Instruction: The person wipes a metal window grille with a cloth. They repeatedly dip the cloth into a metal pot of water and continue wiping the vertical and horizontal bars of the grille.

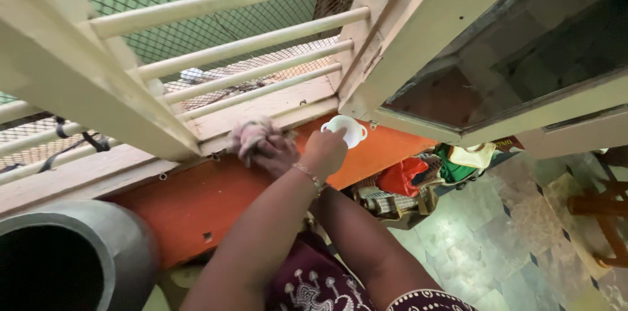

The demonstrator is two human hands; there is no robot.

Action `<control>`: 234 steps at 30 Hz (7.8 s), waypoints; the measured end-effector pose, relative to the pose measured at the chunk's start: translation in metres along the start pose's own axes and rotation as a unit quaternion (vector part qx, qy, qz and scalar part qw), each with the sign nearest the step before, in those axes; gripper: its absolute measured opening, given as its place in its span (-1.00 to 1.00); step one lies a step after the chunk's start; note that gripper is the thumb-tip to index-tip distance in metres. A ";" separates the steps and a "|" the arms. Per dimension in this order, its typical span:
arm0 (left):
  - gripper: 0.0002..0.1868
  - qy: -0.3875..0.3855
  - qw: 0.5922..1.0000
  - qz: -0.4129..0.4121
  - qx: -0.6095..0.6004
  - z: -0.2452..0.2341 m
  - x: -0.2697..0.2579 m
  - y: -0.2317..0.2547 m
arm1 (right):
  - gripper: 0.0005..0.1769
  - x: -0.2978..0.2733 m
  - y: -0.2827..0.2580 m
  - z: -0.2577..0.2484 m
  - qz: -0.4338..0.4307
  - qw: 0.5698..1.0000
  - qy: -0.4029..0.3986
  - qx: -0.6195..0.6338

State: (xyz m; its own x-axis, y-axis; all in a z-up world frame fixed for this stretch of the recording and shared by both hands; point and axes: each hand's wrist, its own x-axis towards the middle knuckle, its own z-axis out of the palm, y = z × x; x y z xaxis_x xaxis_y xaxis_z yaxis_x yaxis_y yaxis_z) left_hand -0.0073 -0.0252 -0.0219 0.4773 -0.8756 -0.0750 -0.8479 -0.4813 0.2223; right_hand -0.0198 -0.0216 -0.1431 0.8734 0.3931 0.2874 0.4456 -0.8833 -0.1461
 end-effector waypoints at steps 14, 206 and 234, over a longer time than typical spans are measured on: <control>-0.83 0.016 0.969 -0.193 -0.154 -0.075 -0.051 -0.024 | -0.66 -0.096 0.119 -0.110 0.110 0.994 0.011 0.027; -0.70 -0.227 0.881 -0.393 -0.135 0.017 -0.437 -0.207 | -0.85 0.177 -0.329 -0.130 -0.300 0.931 -0.092 0.185; -0.68 0.127 0.873 -0.435 -0.179 -0.176 -0.527 -0.170 | 0.06 0.184 -0.334 -0.120 -0.145 0.869 -0.153 0.447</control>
State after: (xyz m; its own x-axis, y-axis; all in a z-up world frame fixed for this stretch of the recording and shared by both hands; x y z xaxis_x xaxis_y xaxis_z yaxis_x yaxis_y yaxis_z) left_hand -0.0744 0.5251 0.1505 0.9793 -0.1251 -0.1591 -0.0335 -0.8756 0.4819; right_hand -0.0316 0.3154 0.0724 0.6489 0.7366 0.1906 0.5121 -0.2376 -0.8254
